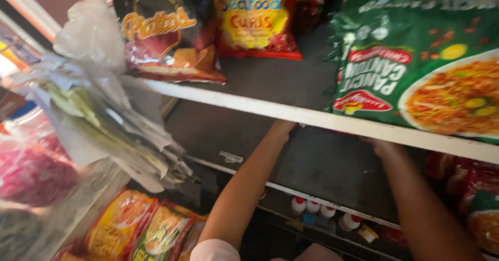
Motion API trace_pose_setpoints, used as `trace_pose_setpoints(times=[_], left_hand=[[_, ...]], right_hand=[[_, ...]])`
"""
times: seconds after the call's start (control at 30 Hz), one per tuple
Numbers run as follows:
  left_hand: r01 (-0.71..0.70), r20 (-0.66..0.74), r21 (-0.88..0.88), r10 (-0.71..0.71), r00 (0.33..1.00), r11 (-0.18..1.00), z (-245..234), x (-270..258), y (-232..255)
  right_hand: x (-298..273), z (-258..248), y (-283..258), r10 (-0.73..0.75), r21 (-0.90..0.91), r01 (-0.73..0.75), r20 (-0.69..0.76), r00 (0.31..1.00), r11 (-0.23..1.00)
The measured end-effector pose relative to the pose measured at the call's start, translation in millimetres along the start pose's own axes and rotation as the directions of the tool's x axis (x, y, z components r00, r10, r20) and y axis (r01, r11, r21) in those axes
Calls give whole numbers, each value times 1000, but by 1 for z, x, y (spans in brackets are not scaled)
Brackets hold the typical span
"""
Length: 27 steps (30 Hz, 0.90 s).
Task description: The person repeatedly picks up packets of instant noodles from a lower shelf and places them on a counter. They handle multiple packets of different brands, including green and red packaging, stacking them on the surface.
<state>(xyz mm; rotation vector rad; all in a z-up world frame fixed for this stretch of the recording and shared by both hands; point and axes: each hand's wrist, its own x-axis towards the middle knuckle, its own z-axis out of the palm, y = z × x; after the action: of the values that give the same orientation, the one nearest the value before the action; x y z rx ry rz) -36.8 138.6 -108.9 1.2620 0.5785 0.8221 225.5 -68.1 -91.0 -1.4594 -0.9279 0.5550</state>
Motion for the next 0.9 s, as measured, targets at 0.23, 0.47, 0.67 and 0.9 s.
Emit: trace_pose_setpoints(times=[0.23, 0.47, 0.67, 0.9], left_hand=[[222, -144, 155, -200, 969, 963, 28, -128, 142], [238, -140, 14, -234, 962, 971, -1, -300, 247], [-177, 25, 137, 175, 984, 975, -66, -443, 254], [115, -461, 95, -59, 886, 989, -106, -588, 307]], right_hand=[[-50, 44, -109, 339, 317, -399, 228, 913, 861], [-103, 53, -124, 524, 257, -536, 121, 843, 804], [-175, 182, -177, 464, -23, -494, 387, 797, 869], [-261, 335, -230, 28, 112, -438, 953, 302, 892]])
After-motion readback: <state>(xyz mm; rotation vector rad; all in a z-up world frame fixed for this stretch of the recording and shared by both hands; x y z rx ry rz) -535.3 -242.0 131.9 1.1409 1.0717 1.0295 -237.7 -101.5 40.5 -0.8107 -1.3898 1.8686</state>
